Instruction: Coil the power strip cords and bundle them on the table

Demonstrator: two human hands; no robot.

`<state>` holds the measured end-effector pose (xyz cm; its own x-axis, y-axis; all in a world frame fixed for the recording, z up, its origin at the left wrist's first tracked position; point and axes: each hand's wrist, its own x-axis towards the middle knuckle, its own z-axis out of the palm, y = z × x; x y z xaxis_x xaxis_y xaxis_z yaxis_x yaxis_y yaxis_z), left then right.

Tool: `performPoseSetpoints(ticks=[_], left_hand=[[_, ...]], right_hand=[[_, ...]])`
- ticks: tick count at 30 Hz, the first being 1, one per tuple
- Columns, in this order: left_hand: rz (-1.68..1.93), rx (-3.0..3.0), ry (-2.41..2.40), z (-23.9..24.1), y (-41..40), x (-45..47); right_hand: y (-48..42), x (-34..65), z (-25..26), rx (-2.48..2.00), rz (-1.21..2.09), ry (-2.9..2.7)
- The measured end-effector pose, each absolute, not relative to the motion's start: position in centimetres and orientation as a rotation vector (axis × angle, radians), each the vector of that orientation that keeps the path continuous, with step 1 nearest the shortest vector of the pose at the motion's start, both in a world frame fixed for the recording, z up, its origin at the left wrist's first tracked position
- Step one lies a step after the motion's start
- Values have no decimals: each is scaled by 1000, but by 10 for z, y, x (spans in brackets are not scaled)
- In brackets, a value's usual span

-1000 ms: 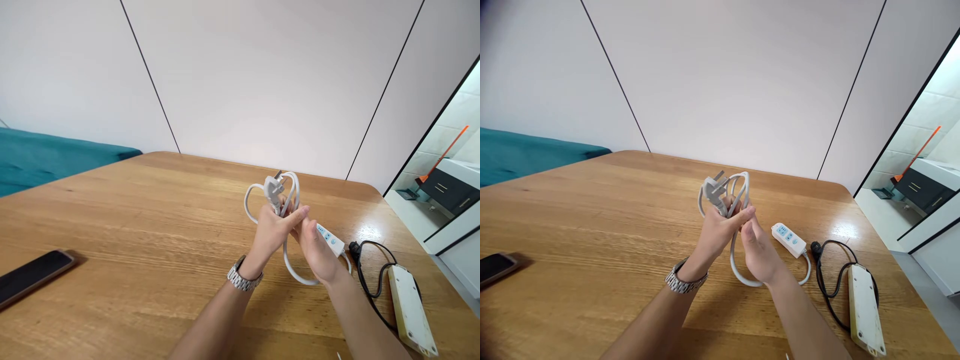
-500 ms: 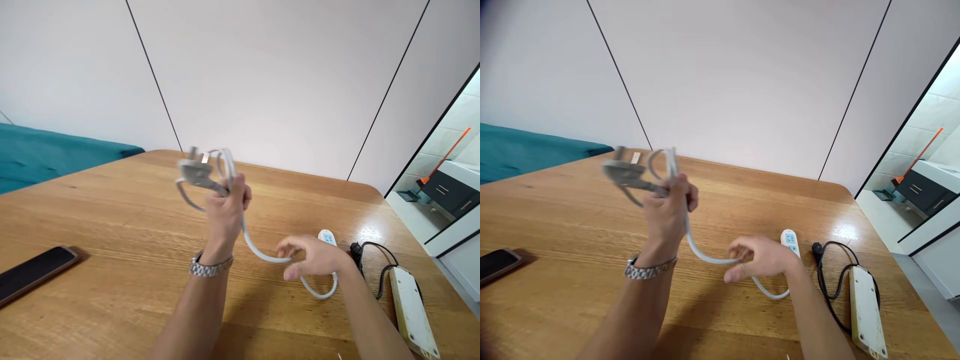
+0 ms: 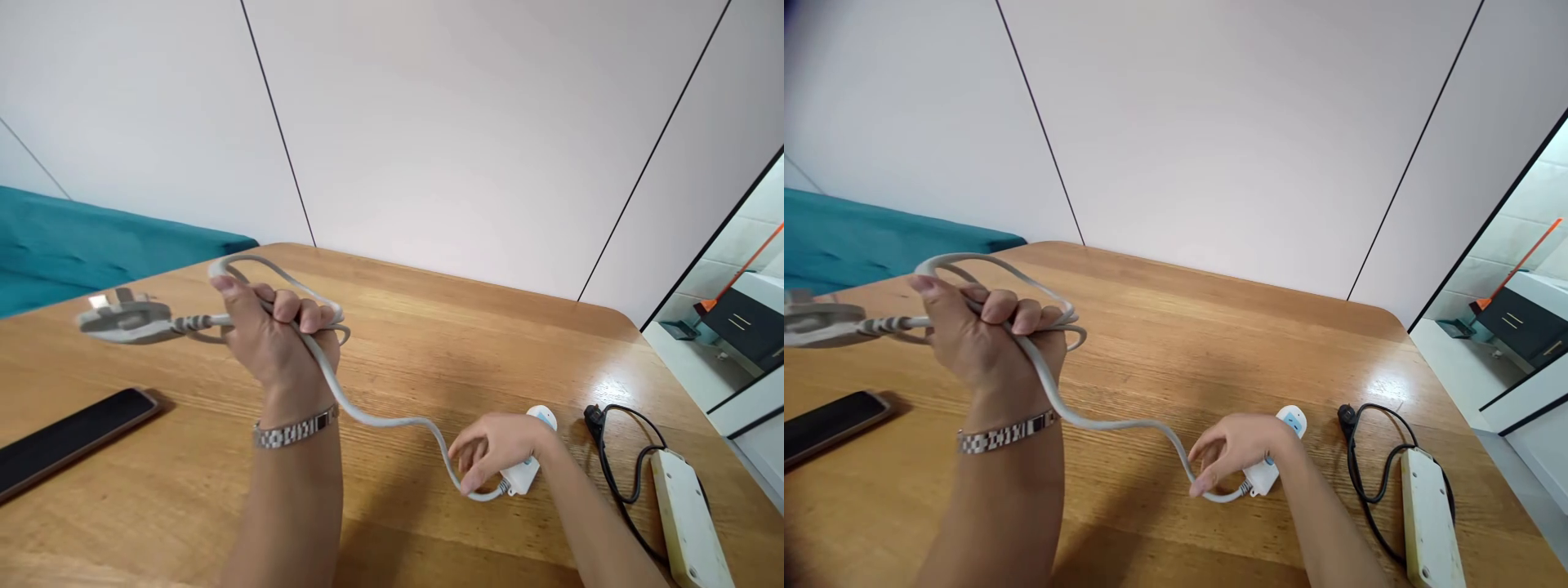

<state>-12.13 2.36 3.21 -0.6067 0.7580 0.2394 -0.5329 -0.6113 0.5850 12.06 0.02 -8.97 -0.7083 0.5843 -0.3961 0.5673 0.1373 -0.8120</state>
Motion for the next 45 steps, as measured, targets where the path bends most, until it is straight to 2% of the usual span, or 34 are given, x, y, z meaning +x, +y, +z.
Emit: performPoseSetpoints(ticks=[4, 8, 13, 20, 26, 28, 31, 38, 45], left_hand=[[2293, 688, 587, 32, 23, -121], [2244, 786, 575, 34, 20, -125], [1994, 1068, 605, 37, 14, -115], [1480, 1362, 511, 30, 17, -107], [1212, 1355, 521, 15, 31, -93], [1169, 1395, 582, 11, 31, -81], [1098, 1519, 629, 7, 27, -64], [989, 1719, 612, 8, 4, -43], [778, 1712, 522, 5, -7, -13]], right_hand=[[-2, 107, -97, -1242, 1656, -2462], [5, 117, -99, -1304, 1759, -1999], [11, 141, -80, -1404, 1359, -1344], [12, 174, -54, -1289, 1010, -974], [0, 187, -26, -886, 1450, -907], [-8, 187, -16, -823, 1464, -950], [-14, 187, -10, -921, 1225, -985], [-9, 181, -23, -1237, 244, -942], [-24, 160, -14, -1248, -114, -1005]])
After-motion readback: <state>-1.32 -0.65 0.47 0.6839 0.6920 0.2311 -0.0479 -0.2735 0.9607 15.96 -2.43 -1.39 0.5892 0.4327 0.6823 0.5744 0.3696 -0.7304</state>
